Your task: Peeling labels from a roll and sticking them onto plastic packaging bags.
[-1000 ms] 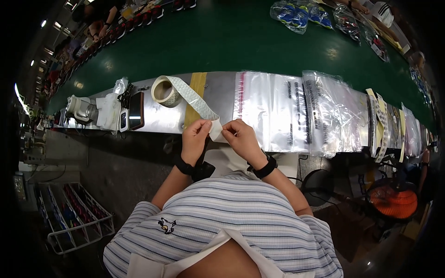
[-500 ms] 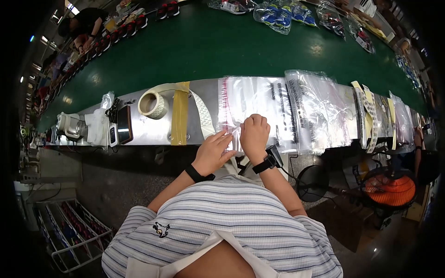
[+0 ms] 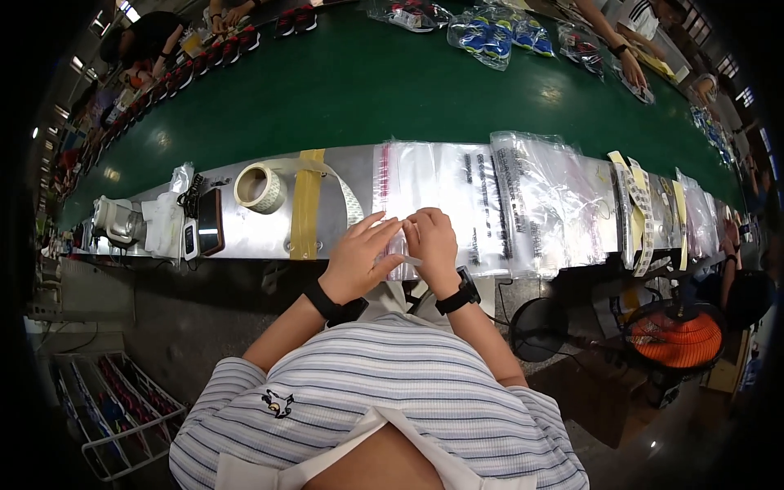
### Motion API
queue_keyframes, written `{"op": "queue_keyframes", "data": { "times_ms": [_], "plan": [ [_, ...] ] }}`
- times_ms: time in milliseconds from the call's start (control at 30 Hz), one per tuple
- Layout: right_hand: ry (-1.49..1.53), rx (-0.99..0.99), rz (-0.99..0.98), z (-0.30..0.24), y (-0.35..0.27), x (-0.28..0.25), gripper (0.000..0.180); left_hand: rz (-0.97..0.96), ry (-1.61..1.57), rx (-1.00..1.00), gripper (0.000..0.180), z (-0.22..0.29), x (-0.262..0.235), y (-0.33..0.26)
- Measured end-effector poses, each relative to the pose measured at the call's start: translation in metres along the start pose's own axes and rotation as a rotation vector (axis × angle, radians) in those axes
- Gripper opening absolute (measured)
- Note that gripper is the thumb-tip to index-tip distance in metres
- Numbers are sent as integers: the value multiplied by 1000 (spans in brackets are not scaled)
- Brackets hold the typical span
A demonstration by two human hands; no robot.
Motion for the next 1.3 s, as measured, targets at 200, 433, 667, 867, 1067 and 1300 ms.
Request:
{"op": "queue_keyframes", "data": {
  "times_ms": [200,433,667,867,1067,1300],
  "plan": [
    [-435,-108,161,-17,-1,0,23,-285,203,-152,72,-24,37,-34],
    [-212,95,356,32,-12,-46,11,-318,221,-191,63,-15,28,-27],
    [190,210,139,27,-15,-27,14,-104,-917,-269,42,-10,11,54],
    [468,417,325,54,-22,-51,14,-267,-2184,-791,44,-54,133,43],
    [313,124,478,0,-27,-83,14,-348,-1501,-802,28,-57,119,55],
    [344,41,80,-15,-24,-57,24,-486,-1539,-942,54,-55,132,66]
  ]
}}
Point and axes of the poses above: each hand's wrist, its own y-axis towards the middle knuckle, its own x-axis out of the palm, z = x × y, the point moved 6 cm from there along y, towards the middle knuckle, and after that the axes turned 2 degrees about x, right-handed, at the moved point
